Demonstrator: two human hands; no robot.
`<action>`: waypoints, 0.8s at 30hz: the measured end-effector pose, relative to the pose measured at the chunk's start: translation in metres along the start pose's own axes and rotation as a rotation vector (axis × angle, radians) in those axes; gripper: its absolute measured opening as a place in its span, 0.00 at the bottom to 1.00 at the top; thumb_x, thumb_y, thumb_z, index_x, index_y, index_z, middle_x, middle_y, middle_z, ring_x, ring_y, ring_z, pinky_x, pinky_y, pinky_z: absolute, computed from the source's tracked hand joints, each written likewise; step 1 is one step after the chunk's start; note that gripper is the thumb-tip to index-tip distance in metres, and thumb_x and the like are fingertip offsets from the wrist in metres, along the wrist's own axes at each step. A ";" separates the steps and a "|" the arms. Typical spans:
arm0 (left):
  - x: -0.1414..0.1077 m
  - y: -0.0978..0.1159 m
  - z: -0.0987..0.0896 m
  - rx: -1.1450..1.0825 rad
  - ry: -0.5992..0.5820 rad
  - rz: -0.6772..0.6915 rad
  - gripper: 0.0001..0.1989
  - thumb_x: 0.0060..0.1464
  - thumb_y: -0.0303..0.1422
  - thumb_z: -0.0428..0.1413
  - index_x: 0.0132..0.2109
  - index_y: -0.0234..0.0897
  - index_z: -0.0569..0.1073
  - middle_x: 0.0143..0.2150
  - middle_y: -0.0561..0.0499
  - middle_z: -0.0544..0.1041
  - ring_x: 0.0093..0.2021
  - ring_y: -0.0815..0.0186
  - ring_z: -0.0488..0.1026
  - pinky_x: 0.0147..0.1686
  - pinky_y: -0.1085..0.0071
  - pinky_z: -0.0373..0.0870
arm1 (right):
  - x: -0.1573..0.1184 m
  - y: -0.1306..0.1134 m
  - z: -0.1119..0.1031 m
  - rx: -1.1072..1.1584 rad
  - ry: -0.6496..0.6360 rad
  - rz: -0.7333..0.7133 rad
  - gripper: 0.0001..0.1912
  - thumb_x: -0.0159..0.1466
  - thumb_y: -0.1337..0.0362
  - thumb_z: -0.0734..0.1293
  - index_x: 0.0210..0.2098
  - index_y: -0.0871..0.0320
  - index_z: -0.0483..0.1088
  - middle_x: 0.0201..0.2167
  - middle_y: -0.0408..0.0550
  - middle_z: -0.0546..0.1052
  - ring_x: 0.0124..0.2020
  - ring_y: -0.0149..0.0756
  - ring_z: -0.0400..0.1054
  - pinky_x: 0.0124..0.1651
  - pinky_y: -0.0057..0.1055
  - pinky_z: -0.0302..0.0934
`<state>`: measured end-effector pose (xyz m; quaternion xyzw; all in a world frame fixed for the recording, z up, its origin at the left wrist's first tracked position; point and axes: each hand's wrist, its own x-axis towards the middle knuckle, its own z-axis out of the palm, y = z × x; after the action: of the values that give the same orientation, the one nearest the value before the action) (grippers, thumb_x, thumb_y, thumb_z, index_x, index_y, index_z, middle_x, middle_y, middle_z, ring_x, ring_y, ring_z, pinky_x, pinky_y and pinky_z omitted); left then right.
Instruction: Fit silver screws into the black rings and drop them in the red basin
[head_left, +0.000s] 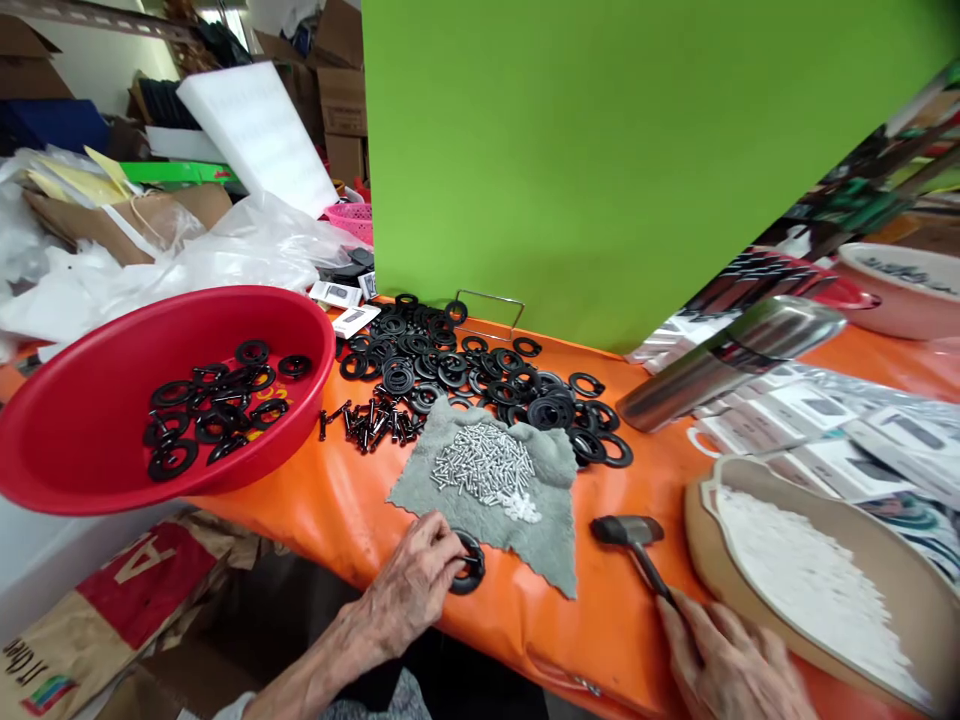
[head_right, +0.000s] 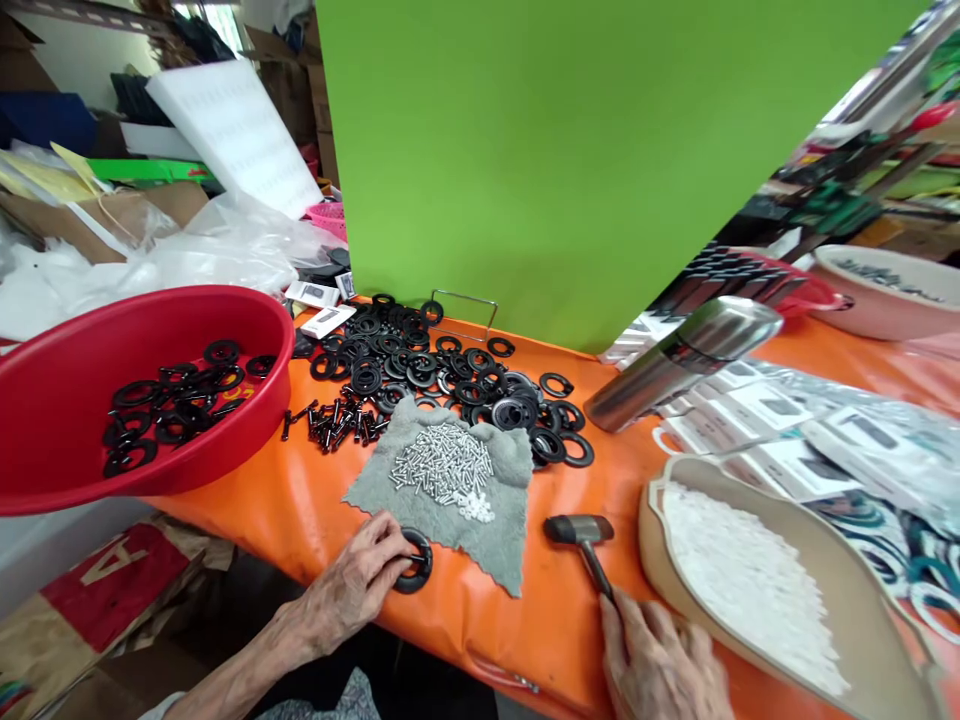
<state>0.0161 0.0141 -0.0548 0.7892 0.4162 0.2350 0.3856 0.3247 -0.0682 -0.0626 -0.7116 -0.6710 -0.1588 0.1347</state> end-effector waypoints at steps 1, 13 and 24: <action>-0.001 0.000 0.000 -0.014 0.003 -0.013 0.09 0.60 0.21 0.48 0.38 0.36 0.70 0.38 0.50 0.66 0.41 0.65 0.67 0.45 0.70 0.67 | 0.007 -0.004 0.000 0.012 0.015 -0.005 0.18 0.67 0.58 0.51 0.36 0.57 0.70 0.32 0.58 0.74 0.33 0.52 0.70 0.31 0.47 0.63; -0.010 0.015 -0.012 -0.066 0.133 -0.137 0.08 0.61 0.28 0.48 0.34 0.38 0.68 0.32 0.51 0.69 0.34 0.65 0.68 0.37 0.70 0.68 | 0.070 -0.083 0.038 0.502 -0.095 -0.125 0.11 0.67 0.63 0.54 0.36 0.54 0.67 0.32 0.48 0.75 0.33 0.38 0.71 0.37 0.36 0.67; -0.006 0.016 -0.013 -0.063 0.147 -0.153 0.07 0.60 0.27 0.49 0.33 0.37 0.68 0.31 0.52 0.68 0.31 0.67 0.67 0.35 0.72 0.66 | 0.092 -0.084 0.051 0.534 -0.118 -0.009 0.10 0.65 0.64 0.54 0.36 0.55 0.66 0.32 0.50 0.73 0.35 0.41 0.70 0.40 0.39 0.66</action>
<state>0.0116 0.0085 -0.0346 0.7234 0.4947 0.2752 0.3953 0.2473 0.0412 -0.0733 -0.6560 -0.6989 0.0648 0.2776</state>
